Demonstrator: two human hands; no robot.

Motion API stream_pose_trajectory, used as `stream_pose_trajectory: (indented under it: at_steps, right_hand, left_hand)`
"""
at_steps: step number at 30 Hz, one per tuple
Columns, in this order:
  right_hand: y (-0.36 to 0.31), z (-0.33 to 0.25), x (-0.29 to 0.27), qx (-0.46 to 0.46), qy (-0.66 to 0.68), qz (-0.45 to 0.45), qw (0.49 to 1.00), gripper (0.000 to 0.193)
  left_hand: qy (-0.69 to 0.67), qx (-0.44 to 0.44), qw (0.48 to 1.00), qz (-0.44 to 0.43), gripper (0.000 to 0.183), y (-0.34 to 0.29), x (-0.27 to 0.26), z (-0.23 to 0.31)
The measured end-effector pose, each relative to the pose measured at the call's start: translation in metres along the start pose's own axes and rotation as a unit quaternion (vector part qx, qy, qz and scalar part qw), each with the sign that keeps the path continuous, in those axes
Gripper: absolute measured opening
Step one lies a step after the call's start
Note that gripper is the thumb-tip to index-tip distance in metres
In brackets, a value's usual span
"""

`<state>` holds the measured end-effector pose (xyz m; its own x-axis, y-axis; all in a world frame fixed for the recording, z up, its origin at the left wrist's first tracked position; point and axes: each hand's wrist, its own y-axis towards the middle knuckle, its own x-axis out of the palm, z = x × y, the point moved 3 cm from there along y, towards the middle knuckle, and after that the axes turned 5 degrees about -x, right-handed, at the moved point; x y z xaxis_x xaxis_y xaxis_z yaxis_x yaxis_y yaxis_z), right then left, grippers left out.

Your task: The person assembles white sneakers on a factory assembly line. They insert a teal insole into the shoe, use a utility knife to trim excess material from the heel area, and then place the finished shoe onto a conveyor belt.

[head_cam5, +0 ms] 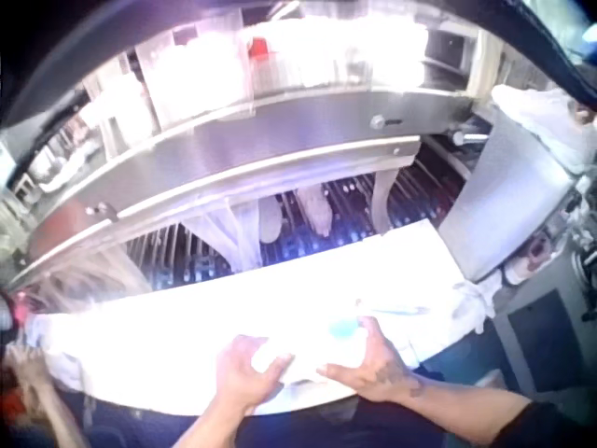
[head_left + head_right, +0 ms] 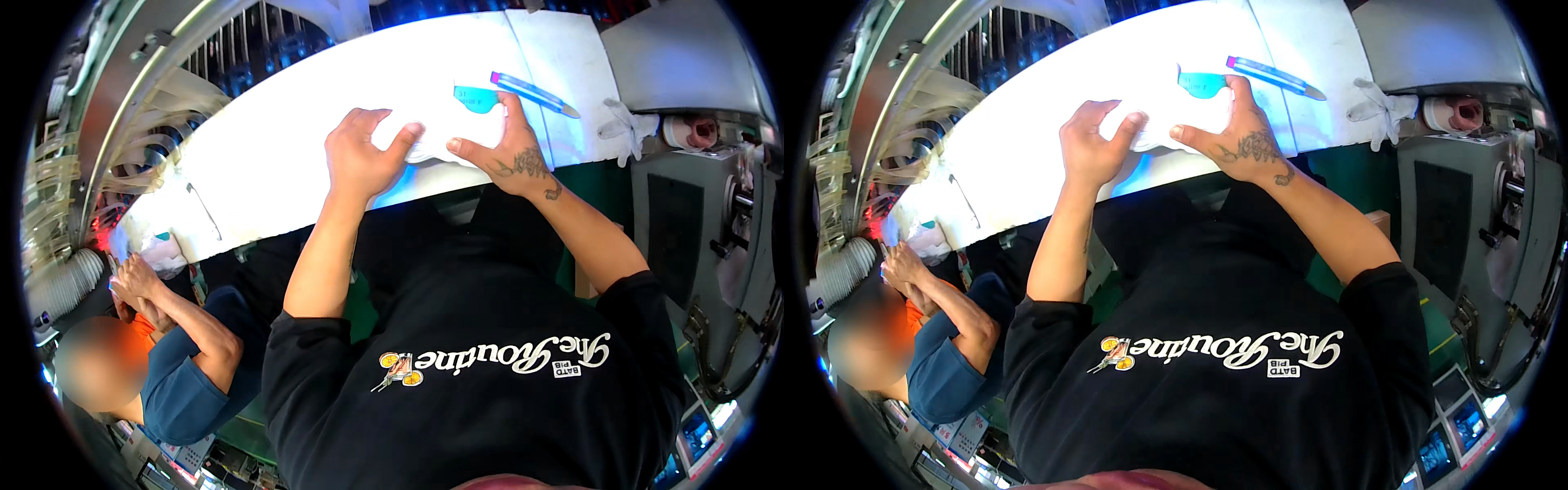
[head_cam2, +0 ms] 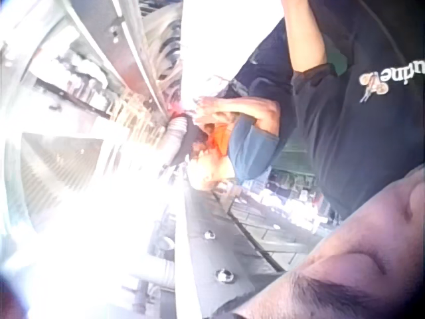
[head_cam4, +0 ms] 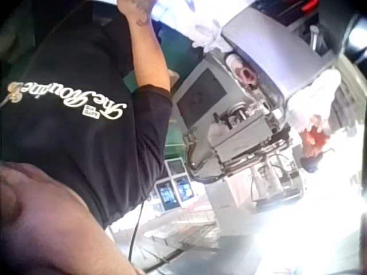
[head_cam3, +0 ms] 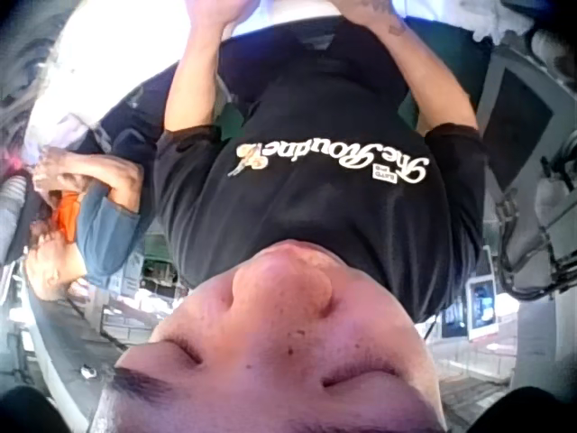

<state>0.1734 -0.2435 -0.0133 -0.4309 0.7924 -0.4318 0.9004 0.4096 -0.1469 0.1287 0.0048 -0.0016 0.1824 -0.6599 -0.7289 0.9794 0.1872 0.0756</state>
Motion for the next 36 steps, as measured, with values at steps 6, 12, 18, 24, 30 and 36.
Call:
stream_pose_trajectory:
  at_steps: [6,12,18,24,30,36]
  right_hand:
    - [-0.006,-0.045,-0.046,-0.124,0.316,-0.063,0.938,0.068]
    - [-0.012,-0.065,-0.023,-0.251,0.016,-0.027,0.967,0.078]
    - [-0.012,-0.065,-0.014,-0.18,0.196,-0.163,0.95,0.109]
    - [-0.011,-0.058,-0.005,-0.179,0.212,-0.114,0.954,0.108]
    - [0.008,-0.049,0.017,-0.225,0.123,-0.083,0.963,0.127]
    - [0.003,-0.061,0.039,-0.209,-0.052,-0.111,0.97,0.127]
  left_hand:
    - [-0.187,0.017,0.982,-0.019,0.059,-0.003,0.005,0.012]
    - [-0.352,0.07,0.929,-0.09,0.085,-0.027,0.002,0.075]
    - [-0.507,-0.009,0.84,-0.191,0.111,-0.036,0.004,0.074]
    - [-0.469,0.011,0.868,-0.161,0.106,-0.029,0.01,0.07]
    - [-0.526,-0.047,0.836,-0.152,0.105,-0.022,-0.022,0.057]
    - [-0.312,-0.177,0.927,-0.107,0.055,-0.026,-0.07,0.051]
